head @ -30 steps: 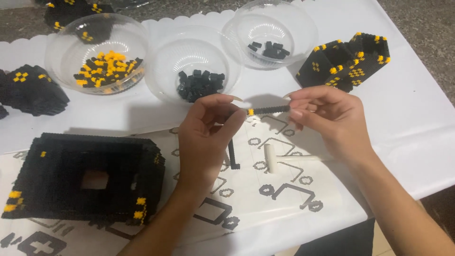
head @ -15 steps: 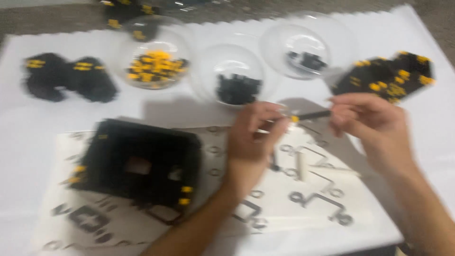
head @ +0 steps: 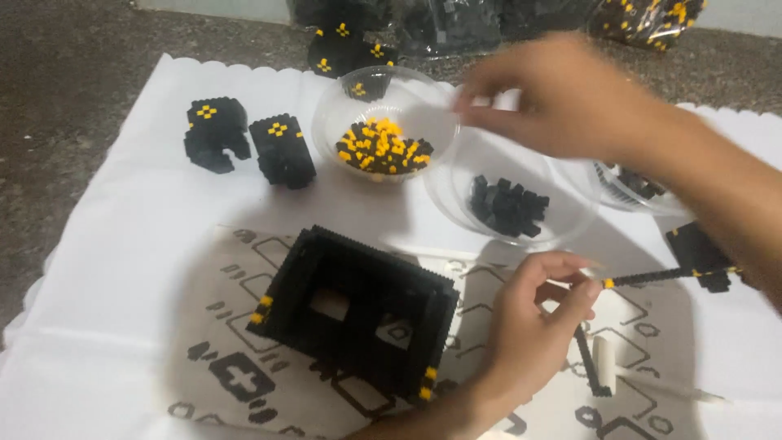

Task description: The person assembles a small structure using black and yellow interlocking plastic bricks. They connect individual pieces into a linear segment and then attach it to a larger, partially built black frame. The person uses a white plastic hammer to tap the bricks into place, ensuring a secure fit.

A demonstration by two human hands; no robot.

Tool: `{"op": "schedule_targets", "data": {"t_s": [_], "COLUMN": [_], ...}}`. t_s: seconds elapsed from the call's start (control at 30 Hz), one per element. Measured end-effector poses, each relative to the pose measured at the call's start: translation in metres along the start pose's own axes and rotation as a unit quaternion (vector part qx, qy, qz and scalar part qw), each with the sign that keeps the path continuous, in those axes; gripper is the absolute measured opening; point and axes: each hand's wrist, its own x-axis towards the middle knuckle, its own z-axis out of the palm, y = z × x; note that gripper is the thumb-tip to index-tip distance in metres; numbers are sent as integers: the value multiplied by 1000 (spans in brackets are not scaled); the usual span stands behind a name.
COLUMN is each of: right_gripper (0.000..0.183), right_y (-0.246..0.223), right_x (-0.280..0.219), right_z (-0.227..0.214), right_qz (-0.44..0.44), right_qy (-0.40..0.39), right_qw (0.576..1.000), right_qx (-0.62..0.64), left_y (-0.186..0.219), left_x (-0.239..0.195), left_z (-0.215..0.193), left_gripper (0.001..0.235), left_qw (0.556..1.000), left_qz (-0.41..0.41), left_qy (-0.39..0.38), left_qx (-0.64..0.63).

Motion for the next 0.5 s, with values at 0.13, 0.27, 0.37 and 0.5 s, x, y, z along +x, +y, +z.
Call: {"op": "schedule_targets", "data": {"t_s": [0.13, 0.27, 0.37, 0.5], "right_gripper": [11, 28, 31, 33], "right_y": [17, -5, -17, -2], "right_x": [67, 93, 98, 99], "right_z": [42, 42, 40, 62], "right_qz": [11, 147, 202, 171], "right_qy": [-77, -249, -314, -325], "right_qw": [997, 954, 924, 924], "right_qx": [-19, -82, -86, -110], "left_y": [4, 7, 1, 9], "left_x": [1, 1, 3, 2], "left_z": [-2, -3, -3, -4], "left_gripper": [19, 21, 16, 13], "left_qw": [1000, 999, 999, 999], "left_qz": [-10, -21, 0, -25], "left_qy": [2, 2, 13, -10], "left_qx": [-4, 30, 31, 47]}}
